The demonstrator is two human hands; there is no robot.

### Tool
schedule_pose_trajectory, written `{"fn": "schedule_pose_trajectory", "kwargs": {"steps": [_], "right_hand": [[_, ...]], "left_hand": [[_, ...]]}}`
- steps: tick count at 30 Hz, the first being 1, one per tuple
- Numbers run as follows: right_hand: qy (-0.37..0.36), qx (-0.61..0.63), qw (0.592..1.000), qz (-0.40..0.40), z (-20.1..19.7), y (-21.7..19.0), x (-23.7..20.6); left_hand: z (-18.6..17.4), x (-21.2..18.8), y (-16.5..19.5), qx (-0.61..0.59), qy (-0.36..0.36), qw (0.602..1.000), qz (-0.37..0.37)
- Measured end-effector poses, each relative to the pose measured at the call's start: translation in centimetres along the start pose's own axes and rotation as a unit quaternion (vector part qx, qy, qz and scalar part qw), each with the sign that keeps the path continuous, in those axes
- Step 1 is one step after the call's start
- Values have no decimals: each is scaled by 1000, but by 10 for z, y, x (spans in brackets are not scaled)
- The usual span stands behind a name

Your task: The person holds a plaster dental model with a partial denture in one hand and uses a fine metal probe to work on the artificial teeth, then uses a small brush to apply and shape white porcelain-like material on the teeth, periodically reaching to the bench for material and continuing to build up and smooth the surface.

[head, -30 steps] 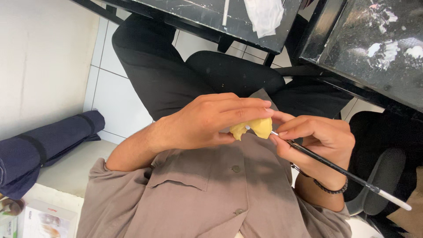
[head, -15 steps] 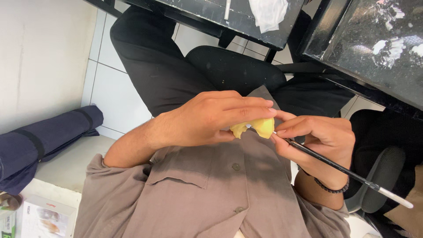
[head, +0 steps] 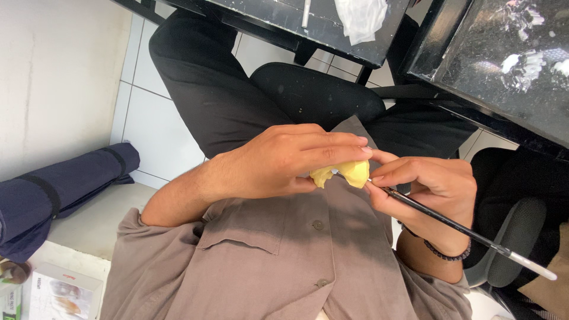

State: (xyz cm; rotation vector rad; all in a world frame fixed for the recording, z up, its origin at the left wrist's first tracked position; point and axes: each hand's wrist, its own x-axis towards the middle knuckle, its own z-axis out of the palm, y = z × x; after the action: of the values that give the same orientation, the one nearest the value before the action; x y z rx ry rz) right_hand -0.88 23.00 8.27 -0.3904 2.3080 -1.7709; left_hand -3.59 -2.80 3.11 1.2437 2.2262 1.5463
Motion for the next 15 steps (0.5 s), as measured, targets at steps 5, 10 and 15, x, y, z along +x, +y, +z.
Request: {"fn": "schedule_pose_trajectory", "kwargs": {"steps": [5,10,15], "right_hand": [[-1,-1,1000,-1,-1,-2,1],[-7,-6,1000,4,-2,-3,1],[16,-12,1000,6,0,-2,0]], "left_hand": [[0,0,0,-1,-3,1000,-1],[1,-1,0,1,-2,1000,-1],[1,0,-1,2,1,1000,4]]}}
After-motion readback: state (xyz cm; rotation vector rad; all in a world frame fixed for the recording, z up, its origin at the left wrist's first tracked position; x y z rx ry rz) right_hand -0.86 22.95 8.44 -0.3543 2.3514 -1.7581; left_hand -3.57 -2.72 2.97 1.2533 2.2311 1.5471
